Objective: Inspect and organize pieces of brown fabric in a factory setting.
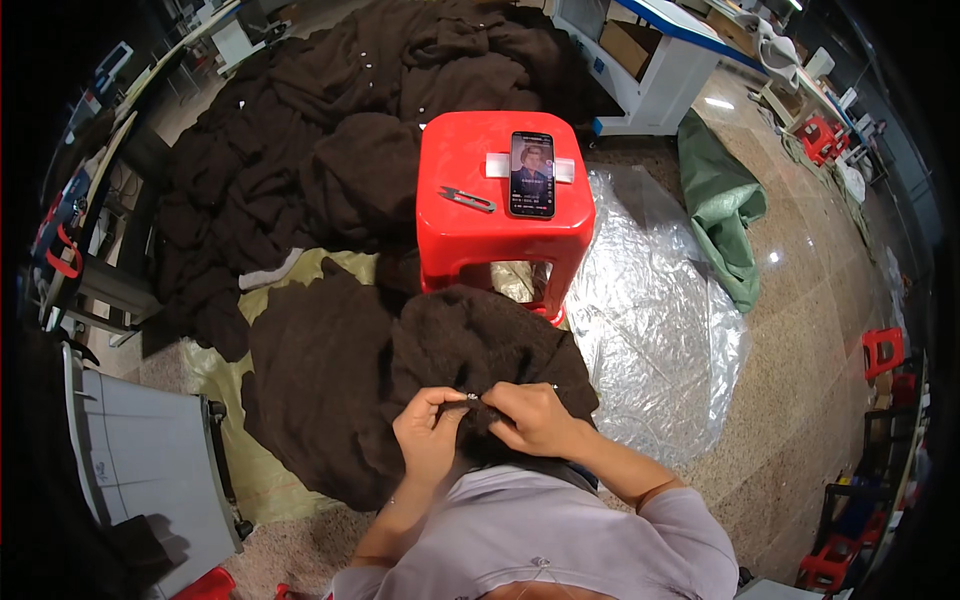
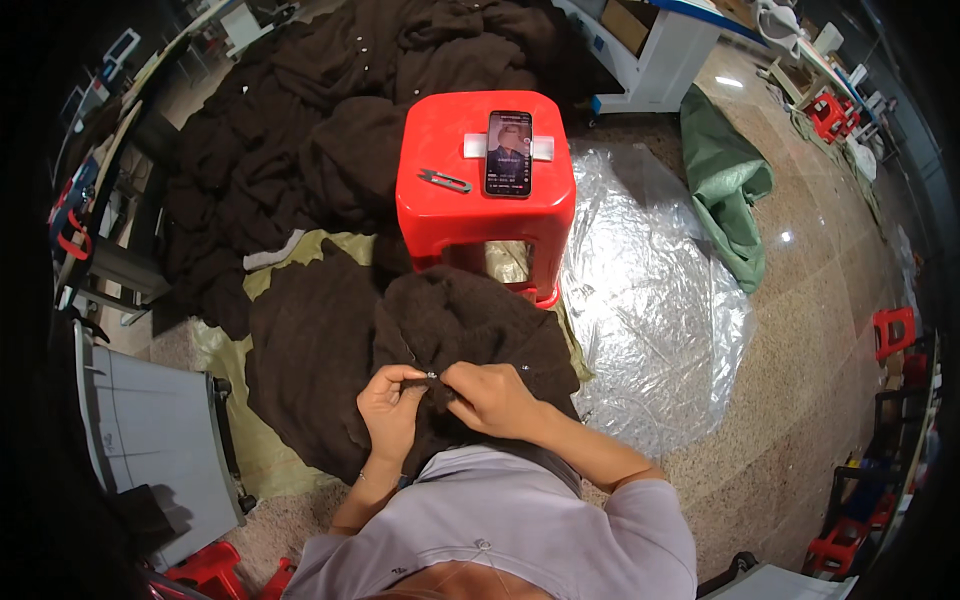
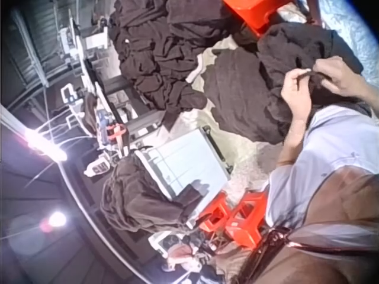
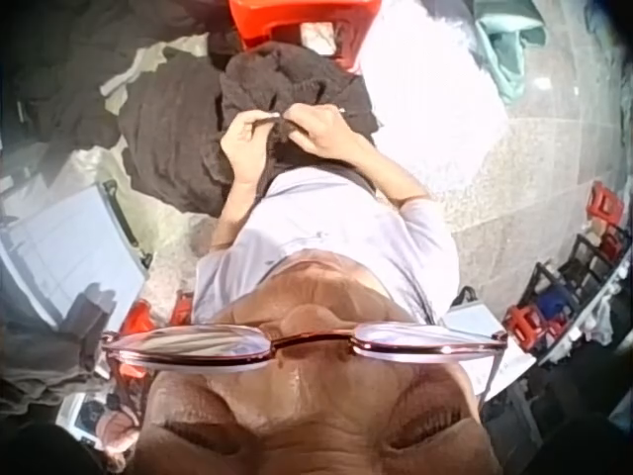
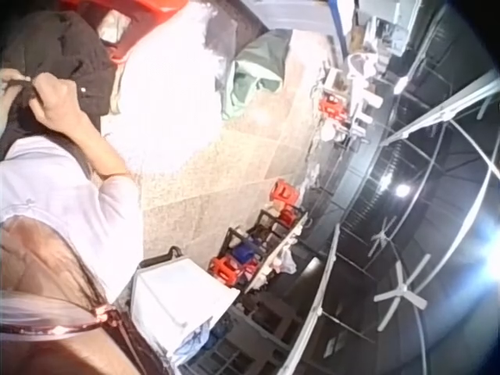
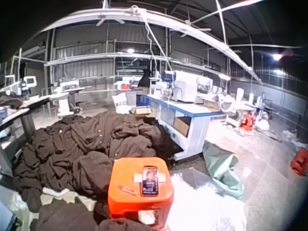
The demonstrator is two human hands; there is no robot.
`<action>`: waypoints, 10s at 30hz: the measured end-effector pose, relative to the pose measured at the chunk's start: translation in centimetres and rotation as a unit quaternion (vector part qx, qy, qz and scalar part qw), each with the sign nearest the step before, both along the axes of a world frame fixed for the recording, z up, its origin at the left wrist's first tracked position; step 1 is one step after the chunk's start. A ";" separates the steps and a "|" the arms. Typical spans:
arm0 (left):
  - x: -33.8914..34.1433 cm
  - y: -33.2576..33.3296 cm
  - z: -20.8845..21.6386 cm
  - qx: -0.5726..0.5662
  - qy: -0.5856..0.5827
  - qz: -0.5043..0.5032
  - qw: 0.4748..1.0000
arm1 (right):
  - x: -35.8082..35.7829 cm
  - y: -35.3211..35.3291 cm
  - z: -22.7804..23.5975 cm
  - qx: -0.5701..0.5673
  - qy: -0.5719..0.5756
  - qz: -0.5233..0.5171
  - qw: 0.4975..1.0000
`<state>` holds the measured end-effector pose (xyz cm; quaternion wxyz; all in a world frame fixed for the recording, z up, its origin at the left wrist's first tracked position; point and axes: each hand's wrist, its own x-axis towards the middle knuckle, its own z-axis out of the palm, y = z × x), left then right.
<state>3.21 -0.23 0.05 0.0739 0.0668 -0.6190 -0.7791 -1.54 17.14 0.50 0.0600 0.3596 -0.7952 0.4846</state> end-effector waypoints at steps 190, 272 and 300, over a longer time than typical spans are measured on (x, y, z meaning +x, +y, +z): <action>-1.6 -2.5 -0.1 0.130 -0.078 -0.162 0.975 | -1.7 1.3 2.9 0.055 -0.211 0.114 0.969; -1.6 -1.8 5.1 -0.151 -0.017 -0.177 0.972 | -1.7 1.5 4.8 0.053 -0.149 0.095 0.983; -2.1 -0.3 0.1 0.013 -0.016 -0.072 0.997 | -1.6 -0.2 2.3 0.020 0.026 0.009 0.999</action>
